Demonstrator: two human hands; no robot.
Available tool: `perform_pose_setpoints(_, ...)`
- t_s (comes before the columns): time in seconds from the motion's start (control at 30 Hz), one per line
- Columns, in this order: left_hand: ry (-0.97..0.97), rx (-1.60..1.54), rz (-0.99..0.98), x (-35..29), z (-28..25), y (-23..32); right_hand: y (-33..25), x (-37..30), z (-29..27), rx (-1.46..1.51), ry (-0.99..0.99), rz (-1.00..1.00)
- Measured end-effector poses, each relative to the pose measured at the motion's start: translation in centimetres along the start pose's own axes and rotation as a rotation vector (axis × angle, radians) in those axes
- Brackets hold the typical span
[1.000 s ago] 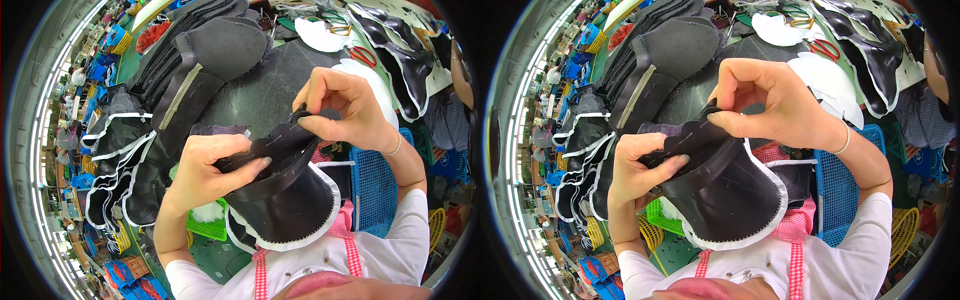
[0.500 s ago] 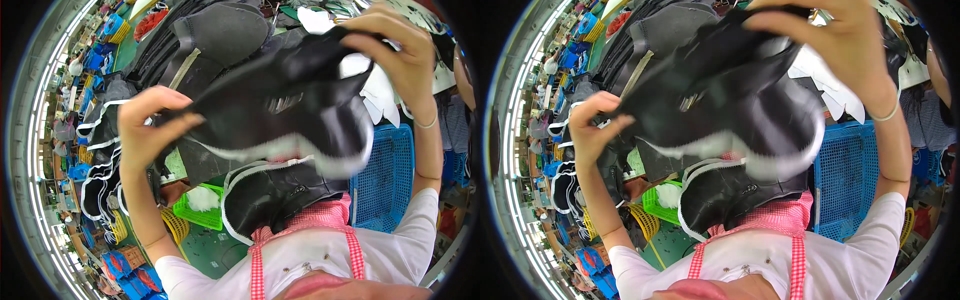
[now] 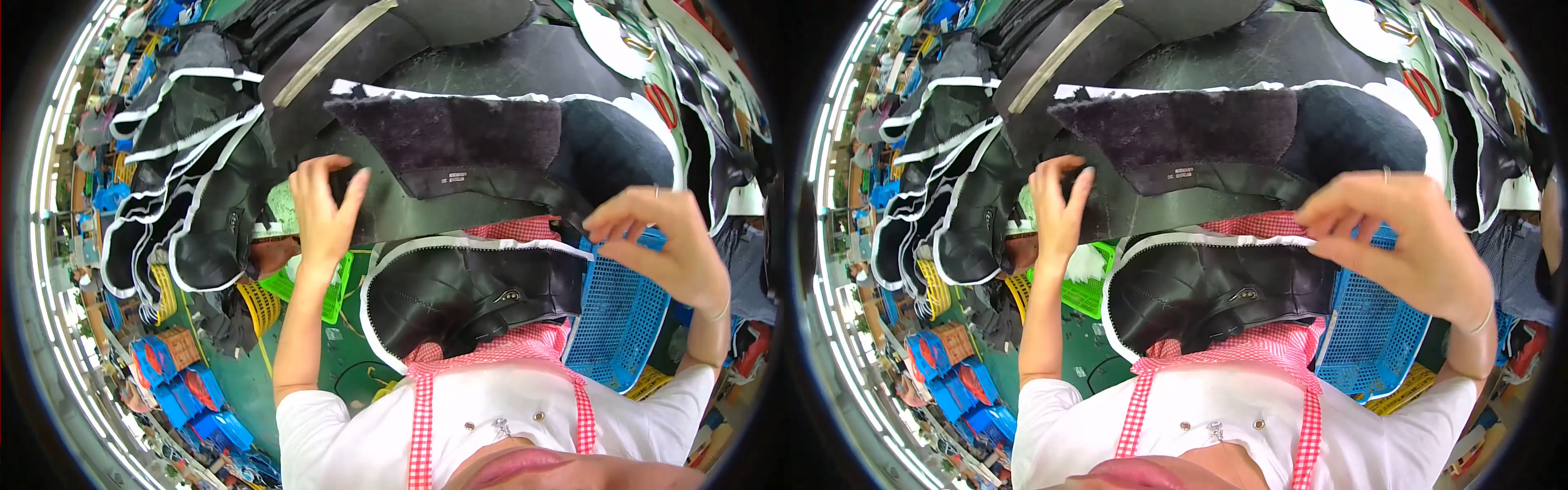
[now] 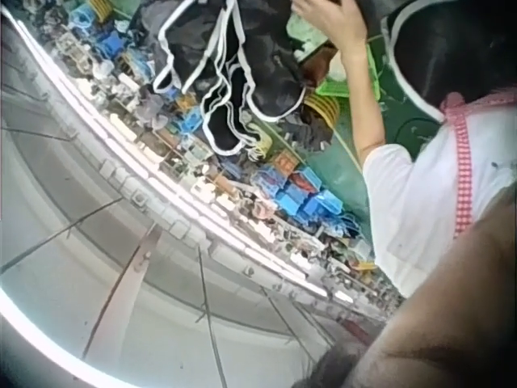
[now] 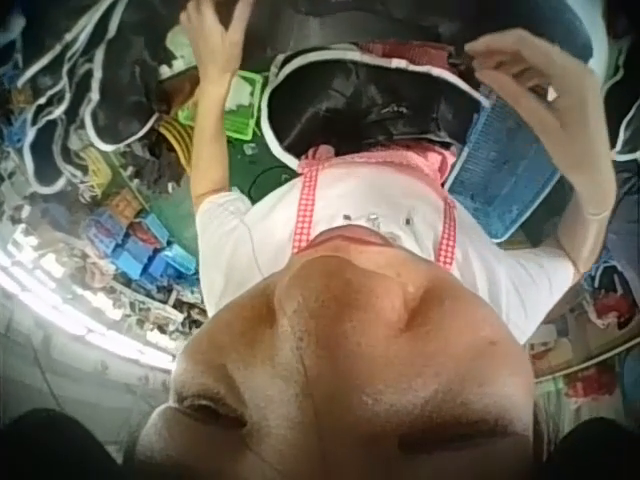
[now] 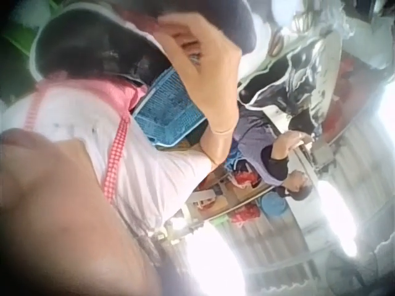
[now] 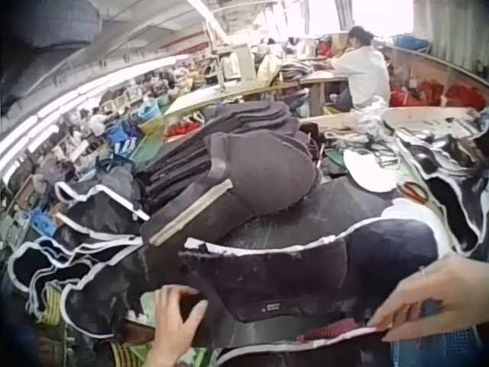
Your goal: Manually assembling and reinforcing shoe upper components on a factory production line.
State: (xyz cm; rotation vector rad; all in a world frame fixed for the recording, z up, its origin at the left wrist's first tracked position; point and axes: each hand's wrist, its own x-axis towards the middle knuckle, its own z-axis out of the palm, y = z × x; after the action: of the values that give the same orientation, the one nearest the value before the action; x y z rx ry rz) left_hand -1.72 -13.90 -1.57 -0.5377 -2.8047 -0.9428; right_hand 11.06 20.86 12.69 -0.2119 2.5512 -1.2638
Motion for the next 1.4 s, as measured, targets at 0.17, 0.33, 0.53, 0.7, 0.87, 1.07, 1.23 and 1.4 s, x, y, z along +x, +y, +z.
perform_pose_setpoints(0.17,0.056,-0.198,0.071,1.6,5.2,3.3,4.0,12.4,0.6,-0.266,0.103,-0.332)
perform_pose_setpoints(0.33,-0.028,-1.119,-0.106,1.2,7.5,4.8,7.5,18.1,2.3,-0.138,-0.096,-0.14)
perform_pose_setpoints(0.53,0.293,-0.807,0.04,3.5,7.2,5.5,6.7,18.9,2.5,-0.114,0.033,-0.299)
perform_pose_setpoints(0.7,0.345,-0.512,0.156,6.8,4.3,2.3,6.9,15.1,-6.5,-0.606,0.295,0.083)
perform_pose_setpoints(0.87,-0.024,-0.3,0.575,2.2,2.9,6.2,10.9,5.5,-8.5,-0.151,0.063,0.637)
perform_pose_setpoints(1.07,-0.147,-0.103,0.66,1.7,10.6,11.0,14.3,5.4,-2.4,0.7,0.132,0.541)
perform_pose_setpoints(1.23,-0.448,0.038,0.815,3.6,8.7,10.2,15.7,4.5,-1.1,0.61,0.284,0.425)
perform_pose_setpoints(1.4,-0.584,0.118,0.896,5.4,7.1,11.6,15.5,4.5,0.3,0.286,0.535,0.36)
